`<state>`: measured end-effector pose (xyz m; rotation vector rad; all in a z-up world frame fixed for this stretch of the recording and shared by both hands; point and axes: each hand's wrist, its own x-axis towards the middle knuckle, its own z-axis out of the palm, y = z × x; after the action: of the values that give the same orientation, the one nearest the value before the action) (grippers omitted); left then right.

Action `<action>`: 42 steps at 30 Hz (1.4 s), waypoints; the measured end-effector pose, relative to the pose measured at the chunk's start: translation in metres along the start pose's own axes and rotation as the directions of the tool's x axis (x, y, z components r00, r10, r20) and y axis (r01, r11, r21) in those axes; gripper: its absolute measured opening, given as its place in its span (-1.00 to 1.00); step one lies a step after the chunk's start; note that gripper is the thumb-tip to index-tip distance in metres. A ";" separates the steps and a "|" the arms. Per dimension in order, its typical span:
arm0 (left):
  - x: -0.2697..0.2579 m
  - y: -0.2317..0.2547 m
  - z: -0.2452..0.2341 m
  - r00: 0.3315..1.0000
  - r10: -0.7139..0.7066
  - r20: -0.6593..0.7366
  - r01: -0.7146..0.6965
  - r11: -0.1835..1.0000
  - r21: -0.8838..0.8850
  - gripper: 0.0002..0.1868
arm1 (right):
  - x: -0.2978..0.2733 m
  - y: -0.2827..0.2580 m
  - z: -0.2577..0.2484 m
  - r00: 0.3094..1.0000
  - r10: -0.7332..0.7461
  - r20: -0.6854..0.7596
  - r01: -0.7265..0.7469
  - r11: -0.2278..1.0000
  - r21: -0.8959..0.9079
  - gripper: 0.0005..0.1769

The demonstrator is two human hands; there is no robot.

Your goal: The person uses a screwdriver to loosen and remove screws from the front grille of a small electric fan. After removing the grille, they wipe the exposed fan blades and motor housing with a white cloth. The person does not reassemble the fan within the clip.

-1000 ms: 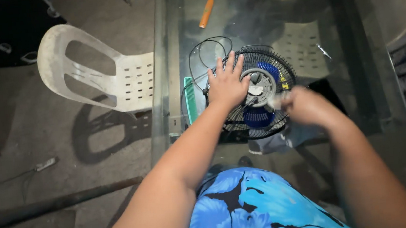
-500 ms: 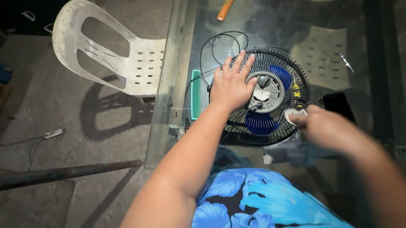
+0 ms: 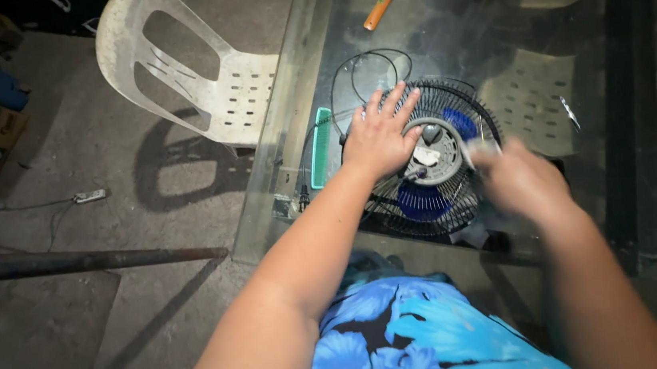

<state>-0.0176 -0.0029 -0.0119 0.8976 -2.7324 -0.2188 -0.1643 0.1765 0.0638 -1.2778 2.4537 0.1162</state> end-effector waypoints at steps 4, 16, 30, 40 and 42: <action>0.000 0.005 -0.004 1.000 0.007 0.014 -0.007 1.000 -0.001 -0.28 | 0.002 0.011 -0.020 0.984 -0.149 0.102 0.149 0.989 0.003 -0.56; 0.001 0.001 0.002 1.000 0.001 -0.002 -0.001 1.000 -0.004 -0.29 | 0.017 -0.018 -0.001 0.989 0.038 -0.146 -0.027 0.996 0.080 -0.43; 0.001 -0.001 0.001 0.999 0.028 0.036 -0.027 0.999 -0.021 -0.29 | -0.019 0.011 0.034 0.978 0.037 -0.206 -0.036 0.999 0.006 -0.37; 0.002 0.001 -0.001 0.998 0.011 0.068 -0.009 1.000 -0.028 -0.28 | -0.009 -0.006 0.047 0.993 -0.061 -0.100 0.042 0.983 -0.181 -0.51; 0.001 0.001 -0.002 0.997 0.016 0.072 -0.015 1.000 -0.013 -0.28 | -0.014 0.004 0.043 0.973 -0.231 -0.014 0.229 0.970 -0.083 -0.34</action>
<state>-0.0181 -0.0028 -0.0095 0.8811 -2.7998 -0.2705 -0.1479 0.2004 0.0282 -1.5968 2.3202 0.1416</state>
